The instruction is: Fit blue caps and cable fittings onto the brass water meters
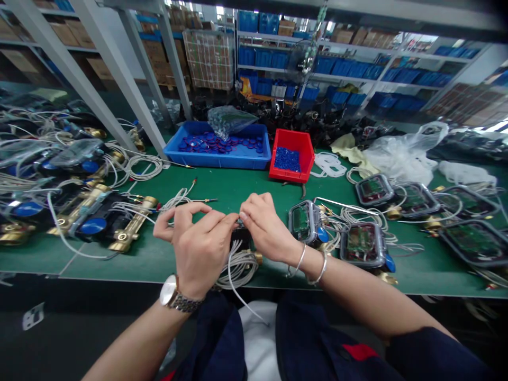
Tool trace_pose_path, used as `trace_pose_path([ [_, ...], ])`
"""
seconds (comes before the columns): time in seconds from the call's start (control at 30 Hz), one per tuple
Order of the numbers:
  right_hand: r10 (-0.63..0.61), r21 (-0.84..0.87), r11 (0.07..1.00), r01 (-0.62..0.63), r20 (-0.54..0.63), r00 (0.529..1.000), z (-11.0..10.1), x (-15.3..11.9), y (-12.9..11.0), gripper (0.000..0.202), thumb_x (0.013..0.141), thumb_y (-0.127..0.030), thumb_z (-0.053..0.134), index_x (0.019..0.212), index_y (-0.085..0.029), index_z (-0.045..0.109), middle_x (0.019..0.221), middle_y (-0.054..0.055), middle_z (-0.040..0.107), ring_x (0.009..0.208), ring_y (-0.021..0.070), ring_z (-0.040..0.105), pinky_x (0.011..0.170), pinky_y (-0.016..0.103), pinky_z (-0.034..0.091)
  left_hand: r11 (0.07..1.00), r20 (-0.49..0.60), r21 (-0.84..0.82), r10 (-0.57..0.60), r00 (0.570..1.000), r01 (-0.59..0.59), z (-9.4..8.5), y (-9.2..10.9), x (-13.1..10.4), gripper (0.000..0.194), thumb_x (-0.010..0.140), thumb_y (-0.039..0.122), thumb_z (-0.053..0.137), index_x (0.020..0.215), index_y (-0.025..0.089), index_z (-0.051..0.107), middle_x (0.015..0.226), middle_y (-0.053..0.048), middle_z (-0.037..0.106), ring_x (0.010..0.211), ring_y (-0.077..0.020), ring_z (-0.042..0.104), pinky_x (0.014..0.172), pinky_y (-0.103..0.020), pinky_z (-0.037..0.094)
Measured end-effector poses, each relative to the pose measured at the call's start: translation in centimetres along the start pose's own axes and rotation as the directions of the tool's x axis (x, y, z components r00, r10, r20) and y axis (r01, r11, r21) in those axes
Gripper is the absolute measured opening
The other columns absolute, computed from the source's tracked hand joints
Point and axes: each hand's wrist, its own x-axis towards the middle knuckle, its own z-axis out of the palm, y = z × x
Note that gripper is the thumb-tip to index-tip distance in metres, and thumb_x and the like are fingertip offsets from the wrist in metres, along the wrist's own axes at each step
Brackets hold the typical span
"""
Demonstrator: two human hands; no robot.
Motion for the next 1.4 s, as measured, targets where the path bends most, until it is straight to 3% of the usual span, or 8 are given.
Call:
trace_pose_path([
  [0.13,-0.095,-0.091,0.992,0.088,-0.078,0.992,0.3,0.0,0.4,0.017,0.101,-0.025,0.044,0.094,-0.022,0.059,0.122,0.011,0.053,0.121,0.028,0.039,0.104,0.047,0.035,1.0,0.07,-0.028,-0.005,0.998,0.007,0.1,0.0,0.1,0.015,0.094,0.027,0.064,0.1,0.025,0.078,0.093,0.0,0.077,0.101,-0.0283,0.051,0.093,-0.047,0.036],
  [0.53,-0.016,0.051,0.999,0.013,0.047,0.999,1.0,0.1,1.0,0.029,0.105,-0.025,0.036,0.085,-0.021,0.056,0.096,0.008,0.057,0.099,0.0229,0.046,0.09,0.04,0.042,1.0,0.037,-0.006,-0.007,0.999,0.008,0.7,-0.5,-0.1,0.017,0.094,0.028,0.063,0.101,0.024,0.078,0.09,-0.001,0.078,0.101,-0.0287,0.051,0.095,-0.048,0.037],
  [0.7,-0.132,-0.063,0.989,0.131,-0.012,0.991,1.1,0.2,1.2,0.016,0.101,-0.025,0.046,0.095,-0.019,0.06,0.119,0.012,0.055,0.118,0.0282,0.038,0.101,0.046,0.035,0.997,0.148,-0.068,-0.032,0.988,0.042,0.9,-0.6,-0.1,0.018,0.095,0.028,0.062,0.101,0.028,0.078,0.094,0.0,0.077,0.101,-0.0278,0.051,0.096,-0.049,0.036],
  [0.83,-0.013,0.021,1.0,0.011,0.103,0.995,1.2,0.3,1.2,0.03,0.105,-0.025,0.036,0.084,-0.02,0.057,0.092,0.008,0.056,0.093,0.0227,0.044,0.087,0.039,0.04,0.998,0.128,-0.048,-0.04,0.991,0.047,1.1,-0.9,-0.1,0.018,0.095,0.03,0.061,0.1,0.026,0.078,0.092,-0.002,0.077,0.104,-0.0285,0.05,0.098,-0.051,0.035],
  [0.97,-0.151,-0.08,0.985,0.152,0.024,0.988,1.4,0.2,1.2,0.018,0.102,-0.026,0.046,0.096,-0.019,0.06,0.116,0.012,0.055,0.115,0.0274,0.04,0.098,0.044,0.035,0.991,0.227,-0.112,-0.048,0.973,0.075,1.2,-1.2,-0.1,0.018,0.095,0.029,0.061,0.1,0.029,0.078,0.095,-0.002,0.077,0.102,-0.0275,0.051,0.096,-0.052,0.035],
  [1.17,-0.007,0.024,1.0,0.004,0.125,0.992,2.0,0.2,1.3,0.03,0.105,-0.025,0.036,0.084,-0.019,0.056,0.089,0.006,0.055,0.089,0.0212,0.045,0.085,0.038,0.04,0.994,0.212,-0.092,-0.033,0.977,0.054,1.2,-1.3,-0.2,0.015,0.093,0.029,0.064,0.095,0.026,0.079,0.088,-0.004,0.075,0.102,-0.0277,0.049,0.097,-0.05,0.035],
  [1.3,-0.22,-0.115,0.966,0.23,0.093,0.971,1.4,0.3,2.1,0.018,0.103,-0.027,0.044,0.102,-0.021,0.062,0.121,0.011,0.055,0.117,0.0273,0.039,0.097,0.044,0.036,0.989,0.265,-0.124,-0.039,0.964,0.075,1.4,-2.1,0.0,0.013,0.091,0.028,0.066,0.091,0.03,0.079,0.091,-0.004,0.074,0.102,-0.0277,0.048,0.092,-0.051,0.033],
  [1.4,-0.291,-0.164,0.938,0.305,0.104,0.951,1.7,0.4,2.1,0.017,0.102,-0.027,0.046,0.1,-0.024,0.063,0.118,0.01,0.056,0.117,0.0277,0.039,0.096,0.044,0.035,0.981,0.297,-0.157,-0.064,0.953,0.115,1.6,-2.1,0.2,0.016,0.09,0.029,0.067,0.078,0.029,0.078,0.087,-0.004,0.073,0.1,-0.0271,0.048,0.091,-0.05,0.032],
])
